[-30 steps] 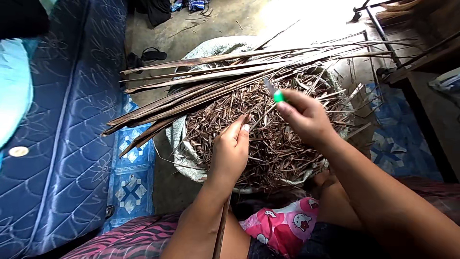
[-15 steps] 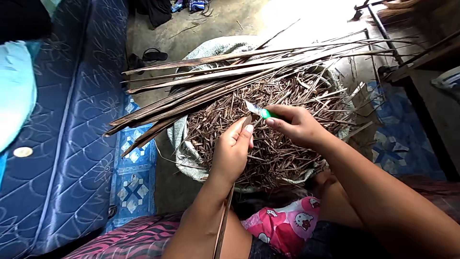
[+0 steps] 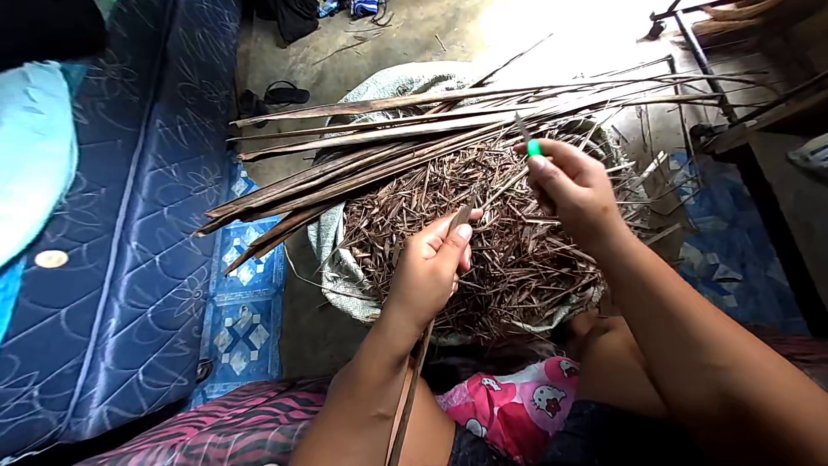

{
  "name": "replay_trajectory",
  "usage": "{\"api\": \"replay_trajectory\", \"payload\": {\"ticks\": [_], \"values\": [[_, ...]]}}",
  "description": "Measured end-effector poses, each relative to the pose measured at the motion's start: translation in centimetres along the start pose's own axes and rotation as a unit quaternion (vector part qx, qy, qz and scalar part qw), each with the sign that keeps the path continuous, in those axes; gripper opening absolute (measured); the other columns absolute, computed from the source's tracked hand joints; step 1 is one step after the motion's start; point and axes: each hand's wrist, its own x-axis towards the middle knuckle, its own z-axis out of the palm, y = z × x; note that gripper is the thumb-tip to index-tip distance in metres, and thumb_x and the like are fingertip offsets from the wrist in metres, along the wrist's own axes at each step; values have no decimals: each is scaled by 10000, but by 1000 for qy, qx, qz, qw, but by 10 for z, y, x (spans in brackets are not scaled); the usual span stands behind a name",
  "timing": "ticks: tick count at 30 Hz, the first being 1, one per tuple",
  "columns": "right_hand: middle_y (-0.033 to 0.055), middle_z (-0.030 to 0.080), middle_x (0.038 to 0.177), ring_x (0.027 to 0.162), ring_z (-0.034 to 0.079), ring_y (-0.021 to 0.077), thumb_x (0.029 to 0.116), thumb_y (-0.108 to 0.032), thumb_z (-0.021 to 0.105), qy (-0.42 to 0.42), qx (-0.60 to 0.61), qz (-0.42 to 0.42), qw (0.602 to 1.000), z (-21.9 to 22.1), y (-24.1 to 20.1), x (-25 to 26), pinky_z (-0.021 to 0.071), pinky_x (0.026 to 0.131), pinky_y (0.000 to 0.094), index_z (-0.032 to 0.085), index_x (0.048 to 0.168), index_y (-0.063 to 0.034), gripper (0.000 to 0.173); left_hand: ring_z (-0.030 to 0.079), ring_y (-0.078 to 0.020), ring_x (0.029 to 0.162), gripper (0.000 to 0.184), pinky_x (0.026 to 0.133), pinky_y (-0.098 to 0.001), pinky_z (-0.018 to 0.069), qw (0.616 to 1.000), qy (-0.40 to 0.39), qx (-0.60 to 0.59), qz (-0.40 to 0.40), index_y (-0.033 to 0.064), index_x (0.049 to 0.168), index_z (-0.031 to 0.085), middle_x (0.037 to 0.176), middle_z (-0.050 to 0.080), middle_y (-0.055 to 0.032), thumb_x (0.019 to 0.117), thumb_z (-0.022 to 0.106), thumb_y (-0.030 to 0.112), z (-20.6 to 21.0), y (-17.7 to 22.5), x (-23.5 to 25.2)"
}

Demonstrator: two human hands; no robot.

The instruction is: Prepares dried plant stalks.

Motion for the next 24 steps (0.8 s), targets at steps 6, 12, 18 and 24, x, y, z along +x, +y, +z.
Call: {"api": "replay_trajectory", "payload": {"ticks": [6,12,18,24], "values": [[-55,589,706,542,511,34,1042,-326,534,-78,-68,25,994,22,-35,-33,458,505,249,681,1232,-128,311,492,7,528,237,511,-171,426,978,53,202,21,70,1101,709,682,582,54,1070,500,177,5,-5,-1],[-75,594,757,652,528,4,1047,-430,517,-196,-95,119,969,40,-45,-51,448,613,232,703,1182,-172,346,688,-174,822,365,766,-392,554,904,158,385,95,65,1346,674,928,738,-93,1040,501,163,6,-14,-1],[105,664,802,700,639,270,1081,-359,509,-56,-222,85,970,33,-26,-35,513,638,542,680,1228,-86,355,632,-146,678,359,657,-338,540,893,163,403,116,55,1334,679,888,725,-90,1068,491,205,5,-14,-1],[-68,597,734,619,531,6,1041,-381,531,-135,-82,68,985,40,-37,-46,467,586,235,700,1169,-141,320,690,-178,812,318,746,-386,557,898,168,390,120,40,1231,725,931,742,-93,1015,514,138,7,-13,-3]]}}
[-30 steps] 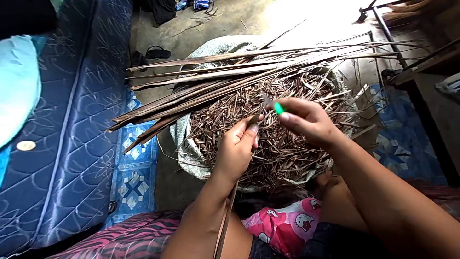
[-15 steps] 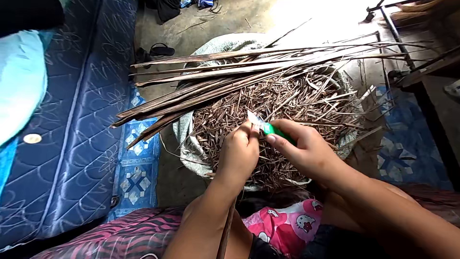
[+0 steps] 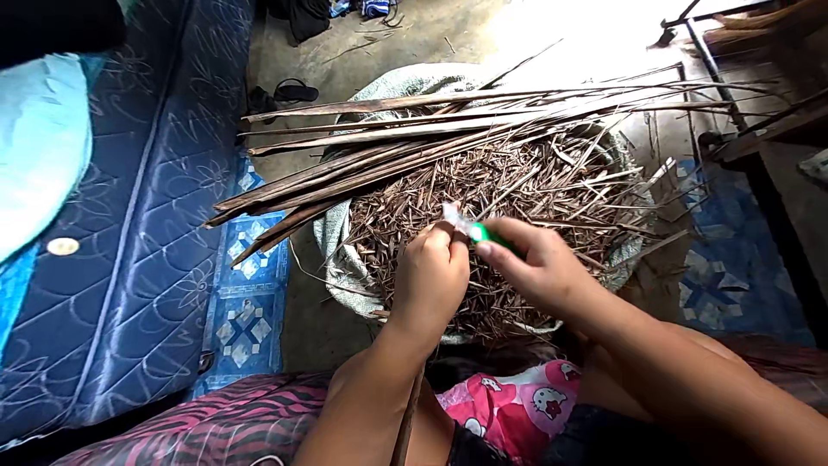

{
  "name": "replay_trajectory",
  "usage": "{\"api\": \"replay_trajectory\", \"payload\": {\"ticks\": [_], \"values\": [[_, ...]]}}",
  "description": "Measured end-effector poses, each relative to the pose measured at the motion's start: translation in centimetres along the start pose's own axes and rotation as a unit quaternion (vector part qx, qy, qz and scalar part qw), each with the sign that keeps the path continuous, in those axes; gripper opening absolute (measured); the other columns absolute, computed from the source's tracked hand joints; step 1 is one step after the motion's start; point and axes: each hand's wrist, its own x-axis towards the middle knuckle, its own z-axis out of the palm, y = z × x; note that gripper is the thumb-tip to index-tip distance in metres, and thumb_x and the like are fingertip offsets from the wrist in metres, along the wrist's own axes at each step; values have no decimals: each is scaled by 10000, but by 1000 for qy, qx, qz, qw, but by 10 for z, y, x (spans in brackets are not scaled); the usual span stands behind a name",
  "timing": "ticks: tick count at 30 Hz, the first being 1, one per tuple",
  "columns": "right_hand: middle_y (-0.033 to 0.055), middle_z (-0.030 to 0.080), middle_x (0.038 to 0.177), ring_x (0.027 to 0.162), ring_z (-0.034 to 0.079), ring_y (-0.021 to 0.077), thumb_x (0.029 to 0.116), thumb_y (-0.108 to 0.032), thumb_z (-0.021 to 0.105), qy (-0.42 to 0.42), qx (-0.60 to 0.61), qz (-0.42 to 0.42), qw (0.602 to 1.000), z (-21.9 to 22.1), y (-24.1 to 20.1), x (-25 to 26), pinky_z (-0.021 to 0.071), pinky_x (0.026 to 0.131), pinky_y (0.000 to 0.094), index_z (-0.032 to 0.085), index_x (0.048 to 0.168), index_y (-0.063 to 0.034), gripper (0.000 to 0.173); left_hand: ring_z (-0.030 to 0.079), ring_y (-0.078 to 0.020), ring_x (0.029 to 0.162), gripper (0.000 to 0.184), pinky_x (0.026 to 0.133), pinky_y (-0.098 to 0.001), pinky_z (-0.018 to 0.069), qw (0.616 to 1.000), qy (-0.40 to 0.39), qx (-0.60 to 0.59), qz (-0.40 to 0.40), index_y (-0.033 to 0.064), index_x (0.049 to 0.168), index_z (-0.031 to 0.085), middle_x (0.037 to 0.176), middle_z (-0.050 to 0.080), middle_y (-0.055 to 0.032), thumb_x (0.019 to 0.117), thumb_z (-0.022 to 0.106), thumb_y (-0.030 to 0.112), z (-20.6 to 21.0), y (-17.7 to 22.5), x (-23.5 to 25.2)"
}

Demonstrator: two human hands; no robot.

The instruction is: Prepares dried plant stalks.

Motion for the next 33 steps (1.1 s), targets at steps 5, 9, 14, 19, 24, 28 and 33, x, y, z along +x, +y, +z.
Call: {"api": "replay_trajectory", "payload": {"ticks": [5,9,14,19,24,28,33], "values": [[-5,626,759,663,579,127,1050,-391,538,24,-87,31,995,-1,7,9,487,625,398,712,1187,-155,323,672,-172,766,310,717,-369,556,1000,-15,10,7,8,1154,739,893,725,-103,1054,510,192,1,-2,2],[35,672,823,698,623,172,1045,-384,530,79,-142,-11,987,5,7,6,513,626,428,706,1217,-115,365,625,-121,693,340,664,-308,532,1000,-6,-3,10,14,1256,707,876,719,-86,1052,508,200,-1,-2,2],[108,660,819,683,622,261,1090,-360,494,125,-132,33,983,-21,17,22,505,624,520,668,1249,-78,368,586,-53,642,358,622,-245,505,999,-20,-32,-4,89,1346,675,910,723,-37,1067,485,209,-6,-3,1],[-45,585,711,568,514,36,1034,-345,533,56,-12,-44,997,-14,10,11,467,536,264,690,1156,-112,307,596,-59,657,312,631,-257,505,1000,-8,-26,1,76,1218,730,830,704,-19,1039,505,196,-2,-3,2],[-99,575,727,604,488,-42,1043,-381,534,-68,40,13,997,-2,9,8,419,574,165,707,1153,-135,320,697,-119,843,300,753,-317,552,1000,-18,-11,-6,40,1120,751,964,751,-74,1011,496,156,-1,1,-1],[-48,603,728,626,539,41,1035,-349,578,-6,-33,39,999,-14,14,18,468,609,294,715,1154,-145,273,668,-143,758,355,723,-331,554,999,-31,-9,-2,3,1254,707,930,736,-109,1063,480,199,-2,1,0],[27,671,809,696,623,167,1034,-403,536,78,-127,-4,989,-8,17,18,511,639,452,718,1184,-131,360,640,-102,734,366,704,-288,534,999,-26,-26,0,33,1316,683,962,739,-89,1060,483,203,-4,-1,1]]}}
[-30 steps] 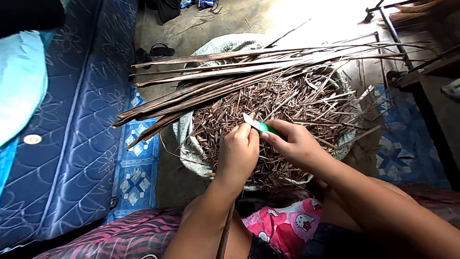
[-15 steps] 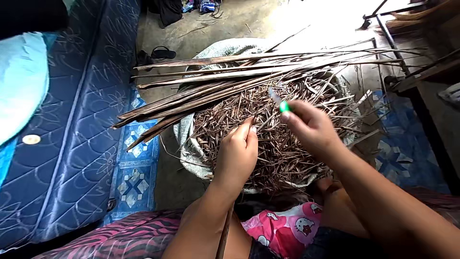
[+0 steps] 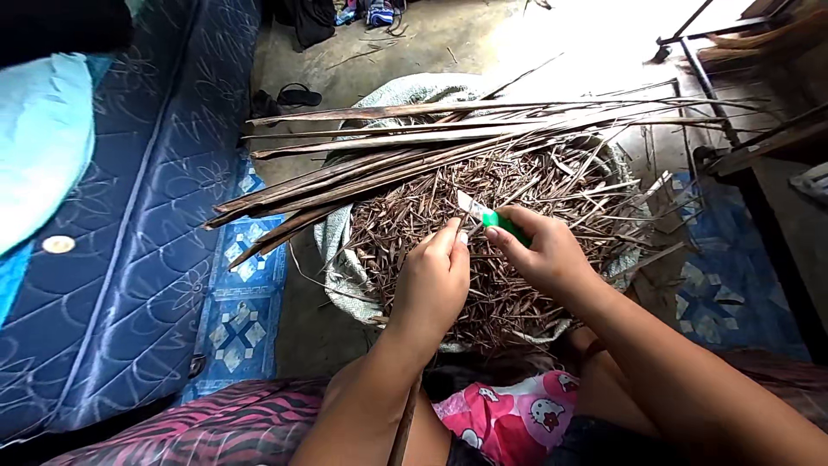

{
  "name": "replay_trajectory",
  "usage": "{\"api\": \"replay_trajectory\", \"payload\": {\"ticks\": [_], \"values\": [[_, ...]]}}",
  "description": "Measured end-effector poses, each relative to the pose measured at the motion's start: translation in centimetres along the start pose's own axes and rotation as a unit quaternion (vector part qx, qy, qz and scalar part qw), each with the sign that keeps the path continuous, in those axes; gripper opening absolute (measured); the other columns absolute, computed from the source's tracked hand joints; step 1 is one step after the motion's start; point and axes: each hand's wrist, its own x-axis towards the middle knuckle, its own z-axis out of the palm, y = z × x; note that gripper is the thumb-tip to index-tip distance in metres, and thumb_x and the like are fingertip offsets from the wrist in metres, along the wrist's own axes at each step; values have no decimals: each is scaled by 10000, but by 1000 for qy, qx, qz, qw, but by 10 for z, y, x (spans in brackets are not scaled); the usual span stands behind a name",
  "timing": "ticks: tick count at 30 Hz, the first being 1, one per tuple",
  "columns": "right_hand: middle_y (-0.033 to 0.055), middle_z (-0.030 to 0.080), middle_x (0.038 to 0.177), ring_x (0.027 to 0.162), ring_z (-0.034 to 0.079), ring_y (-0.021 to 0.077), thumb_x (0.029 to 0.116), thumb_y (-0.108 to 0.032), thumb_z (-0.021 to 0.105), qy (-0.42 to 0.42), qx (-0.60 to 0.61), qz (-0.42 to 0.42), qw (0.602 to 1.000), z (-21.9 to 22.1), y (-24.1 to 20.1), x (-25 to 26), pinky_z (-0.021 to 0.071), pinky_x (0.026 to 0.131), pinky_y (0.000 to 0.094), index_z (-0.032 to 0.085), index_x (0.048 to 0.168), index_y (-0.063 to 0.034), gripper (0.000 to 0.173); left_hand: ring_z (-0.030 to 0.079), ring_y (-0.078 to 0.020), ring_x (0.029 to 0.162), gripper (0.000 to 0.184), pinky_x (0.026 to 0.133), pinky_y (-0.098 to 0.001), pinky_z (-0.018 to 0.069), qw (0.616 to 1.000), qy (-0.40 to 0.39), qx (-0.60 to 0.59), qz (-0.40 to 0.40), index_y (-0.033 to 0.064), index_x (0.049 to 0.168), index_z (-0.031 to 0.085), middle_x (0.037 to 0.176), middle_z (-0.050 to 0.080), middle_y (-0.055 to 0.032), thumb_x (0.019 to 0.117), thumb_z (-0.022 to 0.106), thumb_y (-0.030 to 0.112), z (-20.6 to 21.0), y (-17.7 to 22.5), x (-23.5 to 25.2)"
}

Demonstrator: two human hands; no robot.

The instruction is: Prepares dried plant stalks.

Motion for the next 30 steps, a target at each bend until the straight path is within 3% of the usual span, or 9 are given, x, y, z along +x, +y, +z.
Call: {"api": "replay_trajectory", "payload": {"ticks": [2,6,10,12,14,17,22,25,30], "values": [[75,667,816,674,610,209,1063,-362,533,28,19,23,999,-8,7,8,504,623,483,694,1216,-88,352,648,-79,754,371,722,-279,534,1000,1,-12,-1,73,1332,683,994,751,-62,1060,473,213,-2,-1,-2],[-21,557,694,512,482,51,1060,-290,513,47,123,-4,991,-24,16,16,446,485,252,668,1215,-79,304,599,-50,679,363,669,-245,506,1000,11,-14,3,75,1304,700,901,728,-37,1048,478,205,-2,0,-2],[-73,633,779,636,530,-48,1029,-354,546,-96,184,-80,975,-2,-3,-7,463,593,161,711,1151,-80,343,706,-86,894,290,794,-280,556,1000,18,-12,12,49,1130,746,1000,759,-67,1004,503,143,0,4,-3],[-92,645,816,667,527,-78,1040,-389,533,-151,186,-59,969,1,-9,-11,449,617,132,715,1159,-105,357,716,-117,1003,350,875,-315,556,1000,8,-9,6,43,1232,730,1115,762,-87,986,496,129,-2,3,-4],[-95,644,800,662,533,-58,1028,-415,545,-160,153,-19,975,-4,-9,-9,452,617,166,723,1162,-142,352,712,-122,931,312,819,-316,556,1000,9,13,10,44,1158,754,1033,763,-81,995,509,146,-3,2,-4],[-86,607,739,623,524,-12,1016,-431,566,-121,97,12,988,-7,-6,-5,452,595,226,727,1167,-167,344,566,-86,642,286,596,-267,464,998,25,43,37,59,817,693,713,599,-17,1010,523,185,2,1,-4],[23,610,736,594,531,125,1066,-322,530,14,69,23,997,-21,12,10,470,572,380,699,1190,-92,312,680,-123,790,356,737,-302,548,998,25,36,36,62,1293,712,957,755,-79,1033,505,188,-5,3,-7],[-27,557,689,508,481,50,1069,-308,510,53,116,19,992,-36,14,13,441,482,251,664,1213,-94,300,687,-130,785,363,735,-298,551,998,40,39,41,59,1305,705,951,760,-84,1027,507,182,-6,3,-8],[-90,623,777,642,526,-51,1031,-389,549,-120,164,-25,979,-5,-19,-18,451,600,159,717,1140,-122,334,726,-173,907,312,810,-361,571,998,39,44,28,35,1163,757,1031,767,-103,974,526,126,-2,7,-8]]}}
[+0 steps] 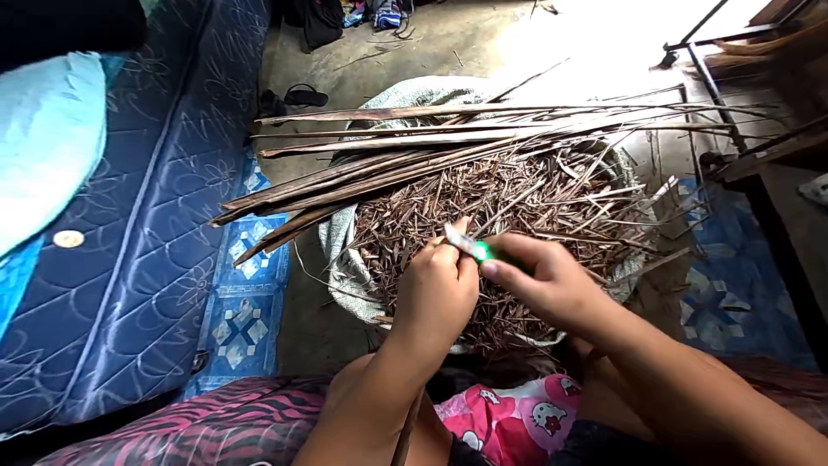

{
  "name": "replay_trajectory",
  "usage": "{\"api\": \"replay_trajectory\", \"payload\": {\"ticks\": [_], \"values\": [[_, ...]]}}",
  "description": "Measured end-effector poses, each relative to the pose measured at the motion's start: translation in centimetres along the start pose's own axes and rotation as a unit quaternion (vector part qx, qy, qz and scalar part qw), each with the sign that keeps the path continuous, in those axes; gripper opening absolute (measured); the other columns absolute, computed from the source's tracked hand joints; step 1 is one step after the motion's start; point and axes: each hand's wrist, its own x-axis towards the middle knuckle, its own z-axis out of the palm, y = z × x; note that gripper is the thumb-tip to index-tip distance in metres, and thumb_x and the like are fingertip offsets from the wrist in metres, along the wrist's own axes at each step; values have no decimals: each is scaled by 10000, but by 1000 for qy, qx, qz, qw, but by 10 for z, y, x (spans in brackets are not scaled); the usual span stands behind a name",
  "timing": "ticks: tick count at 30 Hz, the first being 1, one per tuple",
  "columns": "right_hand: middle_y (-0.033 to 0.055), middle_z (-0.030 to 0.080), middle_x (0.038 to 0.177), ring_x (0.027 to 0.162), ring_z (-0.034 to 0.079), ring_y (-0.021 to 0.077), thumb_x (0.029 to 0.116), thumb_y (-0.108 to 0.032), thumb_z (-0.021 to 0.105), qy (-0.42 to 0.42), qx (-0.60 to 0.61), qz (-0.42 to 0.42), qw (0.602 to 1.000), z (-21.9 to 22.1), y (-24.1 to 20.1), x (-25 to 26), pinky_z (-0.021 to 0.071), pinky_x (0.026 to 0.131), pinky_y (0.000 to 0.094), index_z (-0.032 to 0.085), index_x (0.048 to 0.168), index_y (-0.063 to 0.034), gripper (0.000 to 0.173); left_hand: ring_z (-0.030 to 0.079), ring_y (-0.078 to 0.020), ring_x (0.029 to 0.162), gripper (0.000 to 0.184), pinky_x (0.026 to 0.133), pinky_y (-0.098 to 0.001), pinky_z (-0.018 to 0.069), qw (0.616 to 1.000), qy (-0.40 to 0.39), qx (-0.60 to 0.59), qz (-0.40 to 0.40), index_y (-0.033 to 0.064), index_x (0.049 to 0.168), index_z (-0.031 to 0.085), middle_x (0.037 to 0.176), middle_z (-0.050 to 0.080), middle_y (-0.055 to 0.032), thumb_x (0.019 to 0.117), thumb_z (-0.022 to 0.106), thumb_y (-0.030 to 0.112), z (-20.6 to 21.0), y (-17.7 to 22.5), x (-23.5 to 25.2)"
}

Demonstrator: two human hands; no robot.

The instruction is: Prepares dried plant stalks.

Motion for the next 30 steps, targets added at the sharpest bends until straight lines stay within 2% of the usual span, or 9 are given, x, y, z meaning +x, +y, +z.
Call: {"api": "replay_trajectory", "payload": {"ticks": [2,4,7,10,15,20,22,25,30], "values": [[-103,626,781,649,526,-64,1034,-407,546,-21,-7,27,999,4,1,1,443,606,146,718,1149,-143,336,726,-183,905,332,805,-367,568,1000,-5,6,-10,38,1210,745,1032,766,-110,979,522,123,0,-1,1],[-88,585,720,606,504,-21,1031,-387,556,15,-29,50,998,-2,8,8,434,579,203,722,1139,-142,315,663,-151,769,265,696,-323,531,1000,10,14,-7,28,1065,742,873,709,-79,1007,520,161,2,-2,2],[-72,559,675,552,488,9,1043,-349,551,69,-24,61,995,-14,15,15,422,532,220,705,1131,-136,277,720,-181,858,351,789,-351,570,1000,-1,17,2,18,1261,718,995,764,-122,1037,500,178,0,-2,2],[-84,561,663,510,484,-6,1034,-327,533,73,37,31,996,-19,9,11,413,475,176,692,1132,-144,261,692,-143,798,347,732,-311,551,1000,10,16,4,47,1258,726,954,758,-93,1022,506,173,0,-2,2],[-112,565,728,580,469,-56,1042,-365,540,-55,63,51,995,2,4,4,395,545,140,701,1127,-130,297,705,-140,862,289,762,-321,554,1000,-3,7,-7,38,1065,771,980,758,-88,993,514,147,-1,-3,1],[-88,597,739,618,511,-14,1037,-404,554,-14,-14,68,998,2,12,12,437,594,211,718,1133,-158,310,524,-123,603,297,571,-300,442,999,-8,31,-10,31,770,644,674,543,-35,1012,518,149,1,-5,6],[-19,646,799,717,593,97,1035,-454,516,22,-107,52,993,3,11,11,495,671,364,721,1164,-160,381,561,-137,641,274,604,-317,472,999,-10,27,-14,14,877,696,716,590,-53,1026,517,157,1,-6,6],[67,678,804,711,642,218,1046,-394,535,102,-168,29,980,-2,17,15,520,651,490,722,1171,-113,360,713,-204,853,344,789,-385,568,1000,-16,12,-11,15,1268,712,976,755,-134,1047,501,174,-1,-6,4],[30,583,734,586,521,141,1074,-335,516,203,-125,38,970,-35,20,23,452,562,383,668,1175,-89,307,663,-156,740,366,706,-334,542,1000,-1,5,-2,59,1329,689,915,747,-99,1037,502,174,-3,-6,2]]}}
